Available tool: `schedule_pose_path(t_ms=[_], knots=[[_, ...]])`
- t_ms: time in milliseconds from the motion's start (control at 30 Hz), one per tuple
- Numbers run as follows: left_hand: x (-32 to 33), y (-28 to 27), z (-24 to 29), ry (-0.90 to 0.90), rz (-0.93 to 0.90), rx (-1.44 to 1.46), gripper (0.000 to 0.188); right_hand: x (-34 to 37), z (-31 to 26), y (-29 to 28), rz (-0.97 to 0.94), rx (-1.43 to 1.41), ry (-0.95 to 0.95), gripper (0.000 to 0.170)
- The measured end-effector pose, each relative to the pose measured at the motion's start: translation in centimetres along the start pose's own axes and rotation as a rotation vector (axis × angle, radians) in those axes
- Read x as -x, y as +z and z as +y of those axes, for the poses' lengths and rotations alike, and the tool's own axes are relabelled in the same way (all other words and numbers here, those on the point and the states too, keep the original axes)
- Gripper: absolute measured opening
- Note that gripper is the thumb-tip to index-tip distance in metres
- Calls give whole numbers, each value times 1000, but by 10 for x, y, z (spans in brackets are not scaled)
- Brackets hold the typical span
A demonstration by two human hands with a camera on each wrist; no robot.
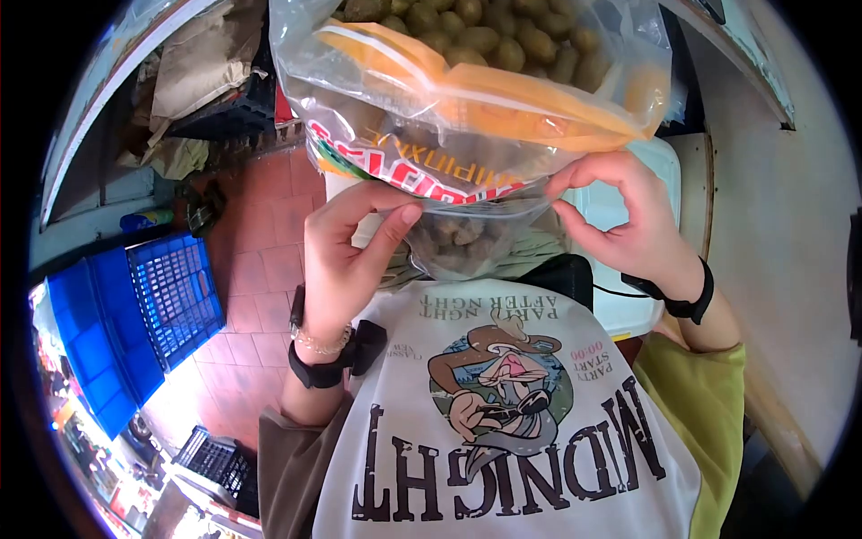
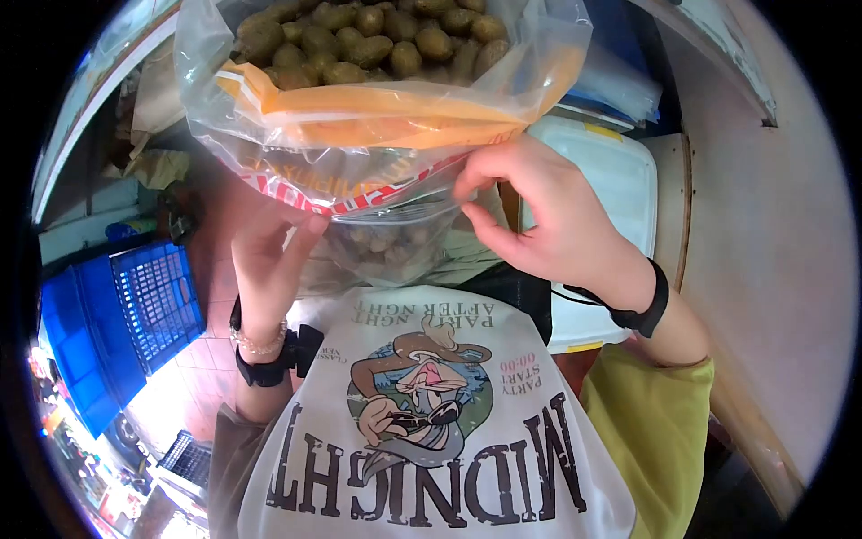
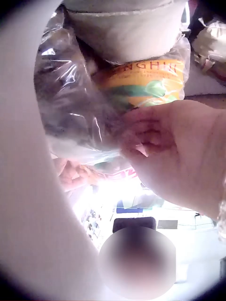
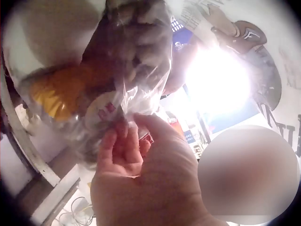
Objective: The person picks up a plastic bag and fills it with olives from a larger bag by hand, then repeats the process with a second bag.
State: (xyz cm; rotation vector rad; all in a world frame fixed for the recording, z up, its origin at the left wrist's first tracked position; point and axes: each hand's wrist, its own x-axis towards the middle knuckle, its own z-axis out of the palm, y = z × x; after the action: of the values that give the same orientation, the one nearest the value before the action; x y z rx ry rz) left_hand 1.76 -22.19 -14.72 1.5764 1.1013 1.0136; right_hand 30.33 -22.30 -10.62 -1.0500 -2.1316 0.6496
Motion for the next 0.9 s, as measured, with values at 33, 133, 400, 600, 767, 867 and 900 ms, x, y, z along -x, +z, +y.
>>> schedule_pose_path(t_ms=[33, 133, 400, 600, 767, 867, 900], knots=[[1, 0, 0, -5, -11, 24, 9, 3, 0, 0, -2, 0, 3, 32], [5, -5, -2, -9, -46, 44, 10, 10, -2, 1, 75, 46, 35, 32], [11, -12, -9, 40, -187, 135, 20, 10, -4, 6, 22, 44, 111, 21], [21, -3, -10, 22, -207, 300, 54, 15, 3, 11, -8, 51, 112, 17], [24, 0, -6, -71, -151, 244, 45, 12, -2, 7, -24, 54, 49, 19], [21, 2, -6, -61, -131, 152, 27, 8, -6, -1, -32, 69, 56, 22], [22, 2, -5, -76, -146, 162, 28, 5, -6, -3, -9, 58, 44, 22]])
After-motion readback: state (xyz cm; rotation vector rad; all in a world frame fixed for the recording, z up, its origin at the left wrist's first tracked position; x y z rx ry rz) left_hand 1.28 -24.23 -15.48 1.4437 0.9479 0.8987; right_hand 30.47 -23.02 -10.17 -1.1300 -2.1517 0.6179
